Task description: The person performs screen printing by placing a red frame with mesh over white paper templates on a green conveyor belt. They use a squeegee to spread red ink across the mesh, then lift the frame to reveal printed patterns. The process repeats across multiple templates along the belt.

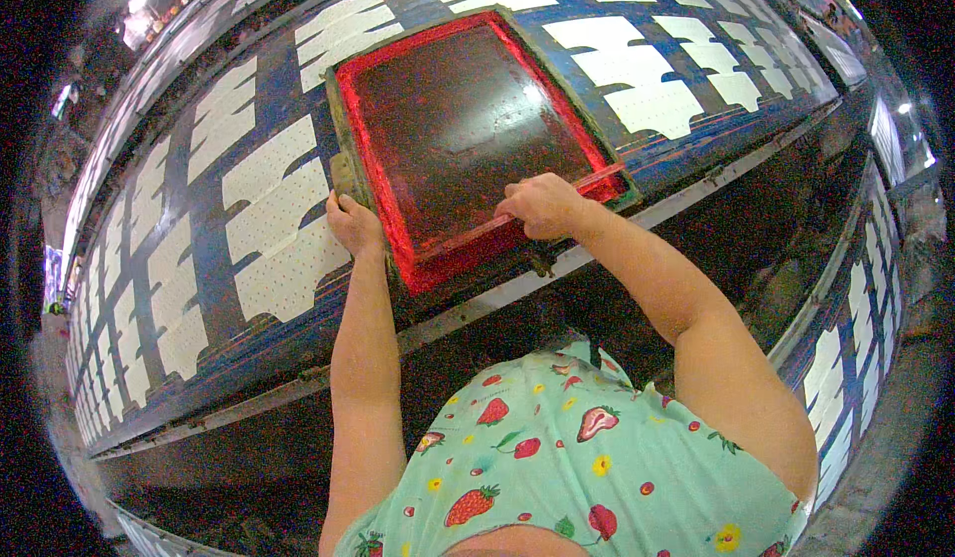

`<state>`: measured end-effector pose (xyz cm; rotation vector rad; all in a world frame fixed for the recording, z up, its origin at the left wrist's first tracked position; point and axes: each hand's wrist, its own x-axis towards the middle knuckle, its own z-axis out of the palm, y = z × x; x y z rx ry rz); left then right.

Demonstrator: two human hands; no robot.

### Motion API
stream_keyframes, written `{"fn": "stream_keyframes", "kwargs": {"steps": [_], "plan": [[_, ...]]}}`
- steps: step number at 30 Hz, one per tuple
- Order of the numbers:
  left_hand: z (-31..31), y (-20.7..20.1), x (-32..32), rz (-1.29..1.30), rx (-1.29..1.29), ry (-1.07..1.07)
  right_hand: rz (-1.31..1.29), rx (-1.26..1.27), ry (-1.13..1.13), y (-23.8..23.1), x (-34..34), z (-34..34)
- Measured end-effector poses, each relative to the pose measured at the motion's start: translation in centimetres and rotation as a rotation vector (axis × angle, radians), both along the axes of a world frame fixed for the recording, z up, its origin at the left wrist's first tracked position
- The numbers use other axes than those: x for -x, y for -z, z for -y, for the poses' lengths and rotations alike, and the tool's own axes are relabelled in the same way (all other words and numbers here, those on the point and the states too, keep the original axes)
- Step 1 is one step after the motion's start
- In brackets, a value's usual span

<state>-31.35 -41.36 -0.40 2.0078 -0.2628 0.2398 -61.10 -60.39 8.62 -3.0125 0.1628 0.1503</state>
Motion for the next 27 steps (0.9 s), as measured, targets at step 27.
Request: {"fn": "stream_keyframes", "kwargs": {"steps": [27], "plan": [[2.2,-1.8,-0.1,-0.137,-0.266,-0.243,0.435,-0.819,0.924,7.1,16.9,16.6]]}}
